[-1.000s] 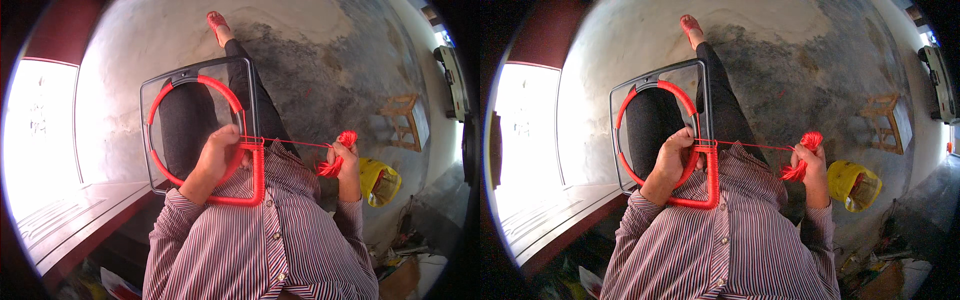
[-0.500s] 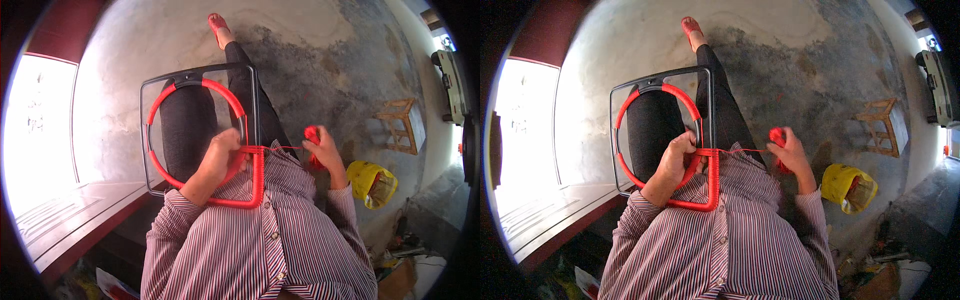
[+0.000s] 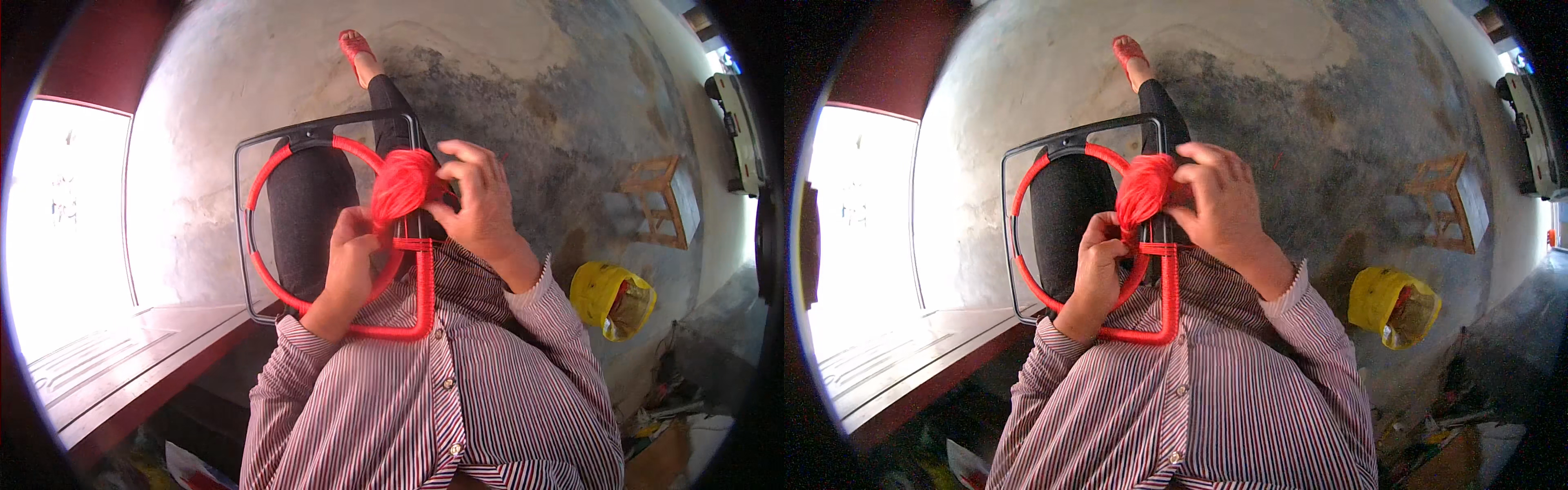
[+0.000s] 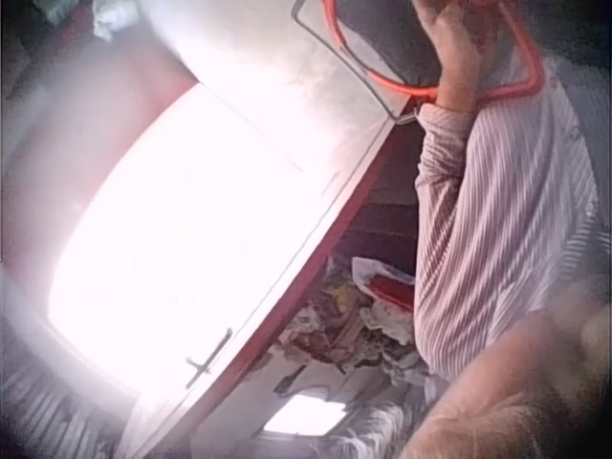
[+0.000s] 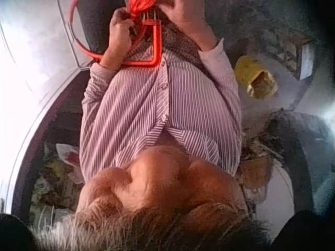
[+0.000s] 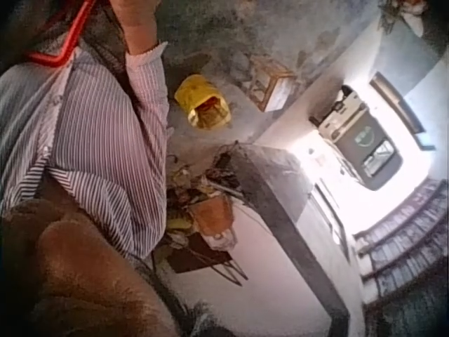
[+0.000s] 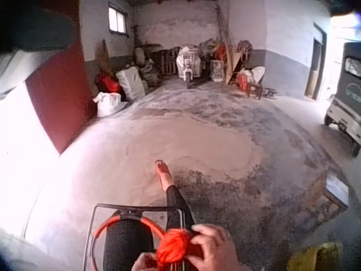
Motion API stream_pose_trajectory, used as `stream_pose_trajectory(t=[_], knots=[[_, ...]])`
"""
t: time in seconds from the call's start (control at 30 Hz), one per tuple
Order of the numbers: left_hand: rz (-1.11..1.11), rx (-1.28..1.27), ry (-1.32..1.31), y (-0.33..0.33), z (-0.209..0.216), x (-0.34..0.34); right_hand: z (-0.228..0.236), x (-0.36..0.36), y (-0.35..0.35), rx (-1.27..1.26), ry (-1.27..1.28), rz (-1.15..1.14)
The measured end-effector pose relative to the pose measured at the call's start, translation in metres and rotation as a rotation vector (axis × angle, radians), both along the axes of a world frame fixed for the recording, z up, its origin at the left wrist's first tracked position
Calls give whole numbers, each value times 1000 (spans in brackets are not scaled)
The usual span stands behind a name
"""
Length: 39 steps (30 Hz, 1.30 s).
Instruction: Wrapping a red plastic cord tightly around a black and red plastic frame.
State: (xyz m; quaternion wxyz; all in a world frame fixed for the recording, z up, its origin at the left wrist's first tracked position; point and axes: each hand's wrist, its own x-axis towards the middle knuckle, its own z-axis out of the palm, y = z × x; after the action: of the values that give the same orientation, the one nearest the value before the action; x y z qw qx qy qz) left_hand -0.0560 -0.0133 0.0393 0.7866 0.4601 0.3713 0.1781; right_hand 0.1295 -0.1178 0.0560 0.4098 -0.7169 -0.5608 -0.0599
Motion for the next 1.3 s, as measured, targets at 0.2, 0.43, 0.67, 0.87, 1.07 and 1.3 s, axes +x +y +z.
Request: stream_pose_trajectory(t=[0.2,0.43,0.67,0.87,1.07,1.3], knots=[[-31,-192,-25,-2,-4,6,-24,-30,-22,-239,291,249],[-130,-305,145,1,3,4,-23,-1,-48,14,1017,99],[-11,-449,-78,-5,26,13,19,78,-172,696,1523,175],[-60,-431,-119,-3,28,11,7,82,-173,634,1440,-182],[-87,-345,-120,-6,14,2,-15,-25,-48,-239,809,113],[-160,-261,-113,-4,-1,-3,16,-5,-58,-39,1565,187]])
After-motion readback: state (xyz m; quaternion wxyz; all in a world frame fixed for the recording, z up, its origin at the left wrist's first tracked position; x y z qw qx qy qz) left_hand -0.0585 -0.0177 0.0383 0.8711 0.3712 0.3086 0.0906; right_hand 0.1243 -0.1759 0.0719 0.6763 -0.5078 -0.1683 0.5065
